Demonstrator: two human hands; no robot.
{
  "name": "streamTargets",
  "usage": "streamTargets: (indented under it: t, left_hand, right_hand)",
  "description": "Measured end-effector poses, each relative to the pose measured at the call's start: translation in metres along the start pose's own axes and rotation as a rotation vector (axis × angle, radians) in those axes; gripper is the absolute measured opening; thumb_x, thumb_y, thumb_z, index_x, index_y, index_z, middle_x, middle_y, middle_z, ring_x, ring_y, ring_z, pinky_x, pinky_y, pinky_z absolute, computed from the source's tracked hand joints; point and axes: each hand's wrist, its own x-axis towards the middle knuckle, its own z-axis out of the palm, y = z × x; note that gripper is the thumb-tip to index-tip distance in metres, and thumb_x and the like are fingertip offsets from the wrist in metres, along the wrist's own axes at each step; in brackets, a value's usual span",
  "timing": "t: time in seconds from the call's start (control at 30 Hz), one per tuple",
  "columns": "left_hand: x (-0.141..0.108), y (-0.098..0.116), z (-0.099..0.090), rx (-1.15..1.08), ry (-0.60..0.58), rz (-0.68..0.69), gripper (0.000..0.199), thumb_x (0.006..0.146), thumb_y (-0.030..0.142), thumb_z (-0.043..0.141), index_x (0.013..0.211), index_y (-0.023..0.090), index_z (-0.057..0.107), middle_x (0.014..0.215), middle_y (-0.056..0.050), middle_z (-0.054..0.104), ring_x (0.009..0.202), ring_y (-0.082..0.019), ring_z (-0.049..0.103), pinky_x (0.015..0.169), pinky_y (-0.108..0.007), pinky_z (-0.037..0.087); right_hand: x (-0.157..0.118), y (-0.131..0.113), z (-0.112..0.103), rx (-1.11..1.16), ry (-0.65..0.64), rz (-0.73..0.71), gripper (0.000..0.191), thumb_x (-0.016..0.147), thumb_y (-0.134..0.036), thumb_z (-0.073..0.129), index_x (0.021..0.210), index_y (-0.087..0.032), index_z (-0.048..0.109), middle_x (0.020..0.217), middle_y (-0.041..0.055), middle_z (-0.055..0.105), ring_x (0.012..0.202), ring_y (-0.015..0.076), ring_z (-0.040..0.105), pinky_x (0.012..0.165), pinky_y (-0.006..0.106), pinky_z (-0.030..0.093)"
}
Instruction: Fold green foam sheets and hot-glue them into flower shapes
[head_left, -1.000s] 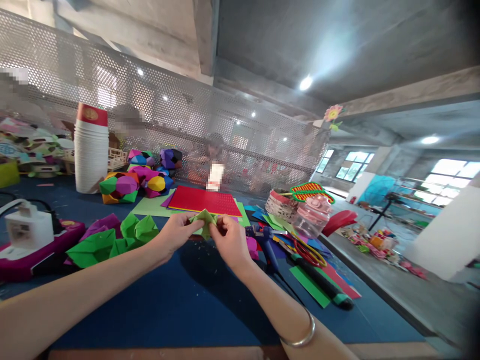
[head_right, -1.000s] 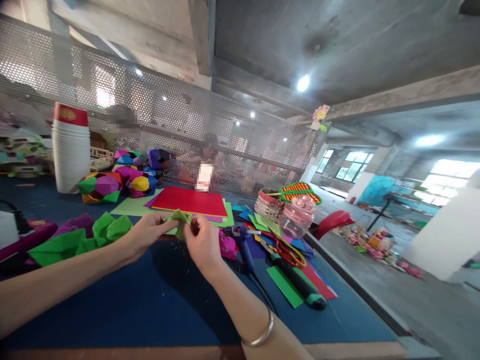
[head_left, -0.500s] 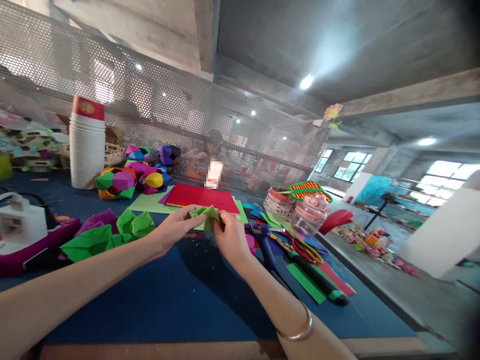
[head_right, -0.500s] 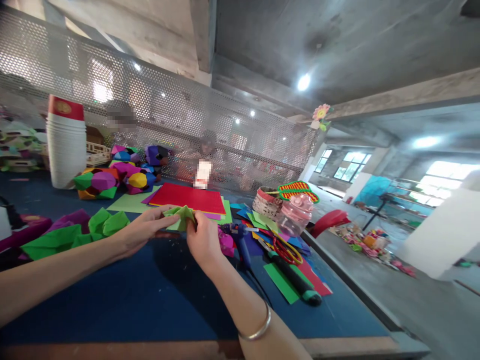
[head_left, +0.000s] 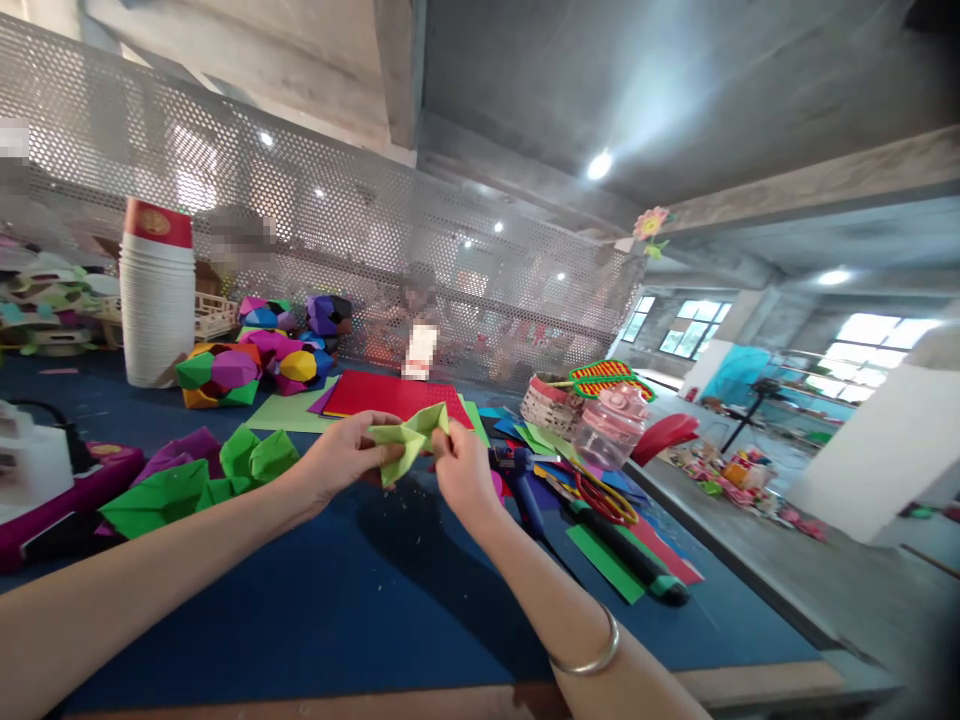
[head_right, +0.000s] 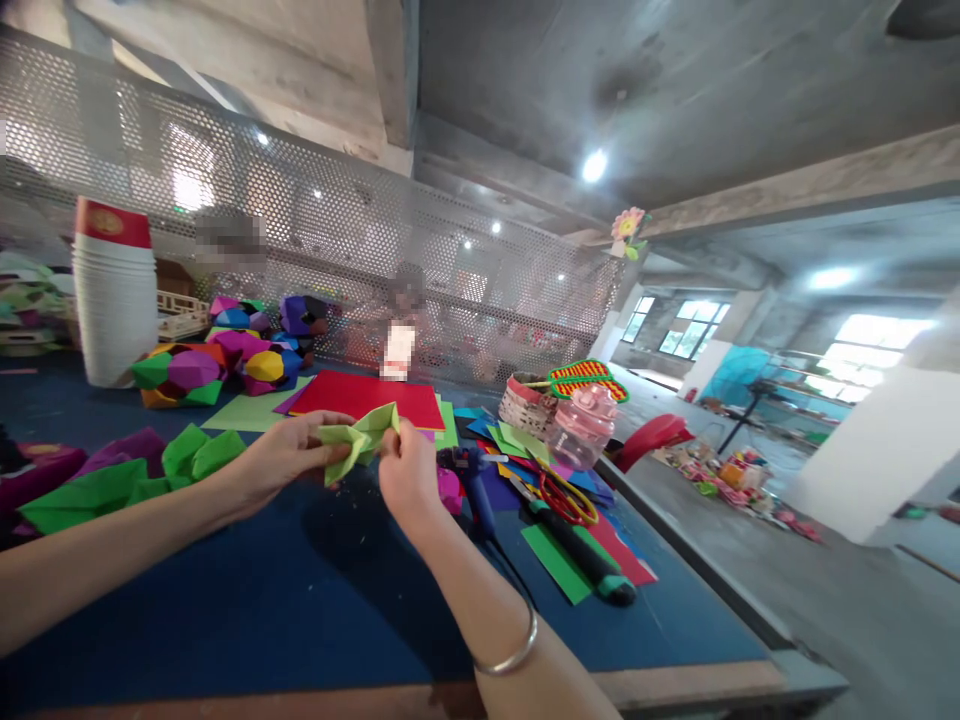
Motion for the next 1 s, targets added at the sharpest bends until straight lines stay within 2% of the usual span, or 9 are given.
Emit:
streamTargets:
  t: [0.1, 0.23, 0.37, 0.53, 0.63, 0.7, 0.87, 0.93, 1.0]
  left_hand:
    - [-0.001, -0.005, 0.004, 0.037, -0.057, -0.042, 0.051, 0.063, 0.037, 0.076, 0.104, 0.014, 0.058, 0.068, -0.001, 0.067, 0.055, -0.015, 0.061, 0.052, -0.026, 0.047]
    - [0.004, -0.008, -0.004, 0.106, 0.049, 0.014, 0.04, 0.062, 0.039, 0.074, 0.091, 0.014, 0.063, 0.071, -0.003, 0.068, 0.058, -0.015, 0.061, 0.052, -0.024, 0.044]
    - [0.006, -0.007, -0.014, 0.333, 0.174, 0.163, 0.03, 0.062, 0.032, 0.072, 0.087, 0.017, 0.065, 0.075, -0.004, 0.071, 0.068, -0.02, 0.066, 0.062, -0.027, 0.048]
    - [0.003, -0.003, -0.019, 0.678, 0.289, 0.361, 0.02, 0.068, 0.029, 0.066, 0.087, 0.021, 0.069, 0.081, -0.002, 0.071, 0.064, -0.017, 0.061, 0.062, -0.025, 0.043]
    - [0.002, -0.001, -0.019, 0.78, 0.278, 0.427, 0.022, 0.068, 0.025, 0.065, 0.089, 0.022, 0.071, 0.089, -0.002, 0.071, 0.064, -0.015, 0.059, 0.063, -0.023, 0.042]
    - [0.002, -0.001, -0.02, 0.839, 0.224, 0.398, 0.017, 0.069, 0.025, 0.063, 0.083, 0.022, 0.072, 0.079, -0.001, 0.07, 0.063, -0.015, 0.058, 0.061, -0.023, 0.039]
    - [0.001, 0.0, -0.024, 0.973, 0.299, 0.277, 0.015, 0.067, 0.035, 0.065, 0.061, 0.021, 0.064, 0.053, 0.001, 0.057, 0.051, -0.014, 0.049, 0.05, -0.025, 0.027]
    - [0.001, 0.0, -0.025, 0.968, 0.32, 0.278, 0.021, 0.066, 0.035, 0.065, 0.054, 0.02, 0.057, 0.05, 0.002, 0.052, 0.05, -0.013, 0.045, 0.05, -0.024, 0.025]
    - [0.002, -0.002, -0.025, 0.963, 0.31, 0.271, 0.025, 0.065, 0.035, 0.064, 0.051, 0.019, 0.051, 0.048, 0.003, 0.049, 0.049, -0.012, 0.043, 0.049, -0.024, 0.024]
  right_hand:
    - [-0.007, -0.004, 0.008, 0.139, -0.092, -0.045, 0.019, 0.084, -0.02, 0.042, 0.074, -0.018, 0.058, 0.069, 0.002, 0.062, 0.063, 0.0153, 0.056, 0.054, 0.022, 0.04]
    - [-0.01, -0.009, 0.008, 0.221, -0.186, -0.143, 0.027, 0.083, -0.015, 0.04, 0.094, -0.019, 0.065, 0.083, 0.0022, 0.067, 0.078, 0.0165, 0.06, 0.065, 0.023, 0.046]
    - [-0.007, -0.009, 0.004, 0.098, -0.231, -0.222, 0.032, 0.083, -0.013, 0.041, 0.102, -0.021, 0.066, 0.085, 0.003, 0.068, 0.083, 0.019, 0.061, 0.07, 0.027, 0.049]
    - [-0.007, -0.007, 0.003, 0.065, -0.364, -0.314, 0.043, 0.082, -0.007, 0.041, 0.117, -0.021, 0.06, 0.102, 0.007, 0.066, 0.099, 0.0215, 0.059, 0.084, 0.034, 0.048]
    - [-0.009, -0.008, 0.001, 0.085, -0.444, -0.363, 0.05, 0.08, -0.003, 0.04, 0.124, -0.021, 0.055, 0.111, 0.0079, 0.063, 0.108, 0.022, 0.055, 0.092, 0.037, 0.045]
    - [-0.01, -0.01, -0.002, 0.122, -0.505, -0.394, 0.049, 0.08, -0.004, 0.043, 0.124, -0.02, 0.054, 0.114, 0.0078, 0.062, 0.11, 0.0219, 0.054, 0.094, 0.037, 0.044]
    - [-0.009, -0.014, -0.005, 0.267, -0.664, -0.252, 0.031, 0.084, -0.016, 0.052, 0.114, -0.02, 0.058, 0.099, 0.0034, 0.064, 0.086, 0.0163, 0.059, 0.074, 0.026, 0.049]
    - [-0.007, -0.012, -0.003, 0.3, -0.625, -0.18, 0.022, 0.091, -0.025, 0.045, 0.106, -0.02, 0.06, 0.092, 0.0025, 0.063, 0.079, 0.0147, 0.058, 0.066, 0.023, 0.047]
    - [-0.006, -0.006, 0.001, 0.273, -0.537, -0.161, 0.027, 0.094, -0.033, 0.04, 0.094, -0.019, 0.062, 0.082, 0.0017, 0.061, 0.072, 0.014, 0.056, 0.061, 0.022, 0.045]
